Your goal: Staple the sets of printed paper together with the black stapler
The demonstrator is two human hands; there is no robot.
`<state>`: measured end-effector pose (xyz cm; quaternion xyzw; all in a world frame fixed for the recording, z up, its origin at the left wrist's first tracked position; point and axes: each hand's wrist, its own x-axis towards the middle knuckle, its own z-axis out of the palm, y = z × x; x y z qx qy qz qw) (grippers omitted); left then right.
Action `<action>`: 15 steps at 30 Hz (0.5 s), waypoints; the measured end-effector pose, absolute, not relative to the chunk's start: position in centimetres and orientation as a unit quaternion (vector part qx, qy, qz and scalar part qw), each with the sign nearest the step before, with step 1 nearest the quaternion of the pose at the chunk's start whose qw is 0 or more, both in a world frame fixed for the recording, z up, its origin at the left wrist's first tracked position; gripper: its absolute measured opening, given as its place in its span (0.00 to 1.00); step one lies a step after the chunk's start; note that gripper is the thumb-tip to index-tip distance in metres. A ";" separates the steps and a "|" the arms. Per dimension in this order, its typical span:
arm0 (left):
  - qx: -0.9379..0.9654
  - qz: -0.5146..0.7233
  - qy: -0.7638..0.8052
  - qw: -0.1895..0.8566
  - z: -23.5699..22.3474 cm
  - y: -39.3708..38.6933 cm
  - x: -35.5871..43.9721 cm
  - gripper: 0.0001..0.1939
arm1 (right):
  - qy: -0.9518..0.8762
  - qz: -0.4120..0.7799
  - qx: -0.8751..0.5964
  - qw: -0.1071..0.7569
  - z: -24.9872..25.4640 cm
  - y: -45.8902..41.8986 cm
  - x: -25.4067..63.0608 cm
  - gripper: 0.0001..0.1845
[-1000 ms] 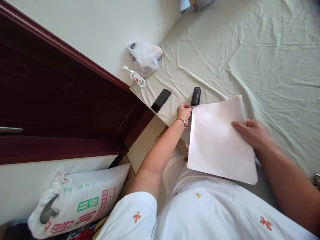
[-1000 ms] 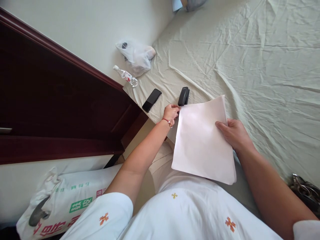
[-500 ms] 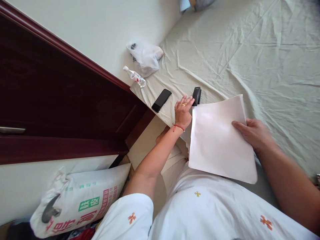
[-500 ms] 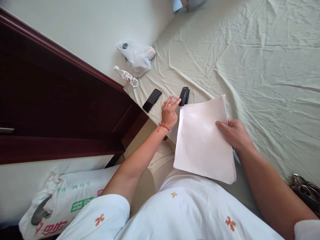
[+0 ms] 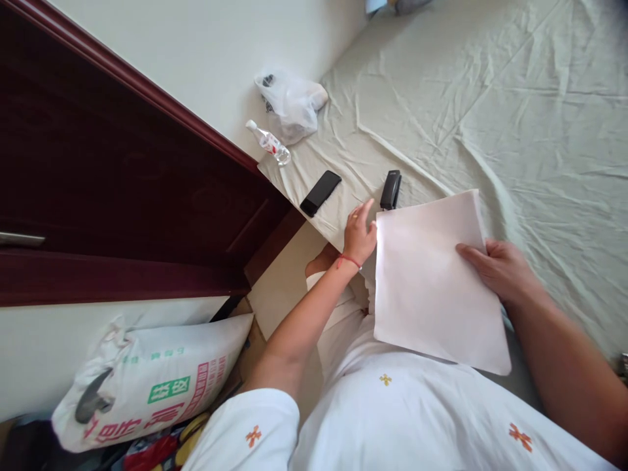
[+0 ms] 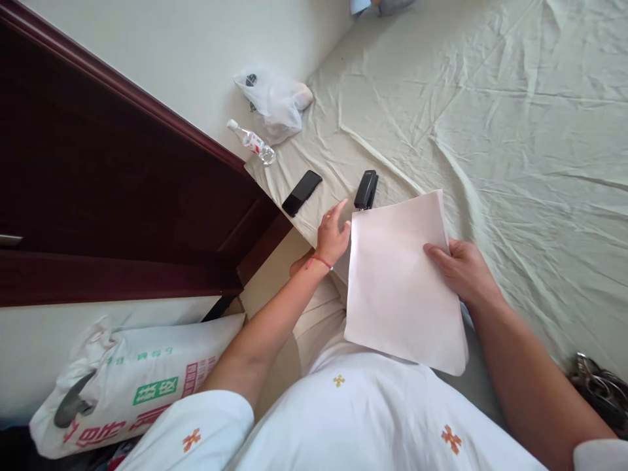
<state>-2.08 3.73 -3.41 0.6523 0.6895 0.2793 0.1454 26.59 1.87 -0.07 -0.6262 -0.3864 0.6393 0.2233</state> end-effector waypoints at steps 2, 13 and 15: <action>0.548 0.372 0.720 0.206 -4.3 1.4 -2.4 0.25 | -0.352 0.678 -0.600 0.238 -0.2 1.7 26.7 0.08; 0.250 0.530 0.560 0.585 -1.1 -7.0 1.1 0.30 | -0.317 0.701 -0.579 0.270 -0.7 1.1 27.0 0.14; 0.205 0.511 0.554 0.624 -0.7 -7.0 1.8 0.31 | -0.314 0.700 -0.573 0.288 -0.7 1.0 26.8 0.15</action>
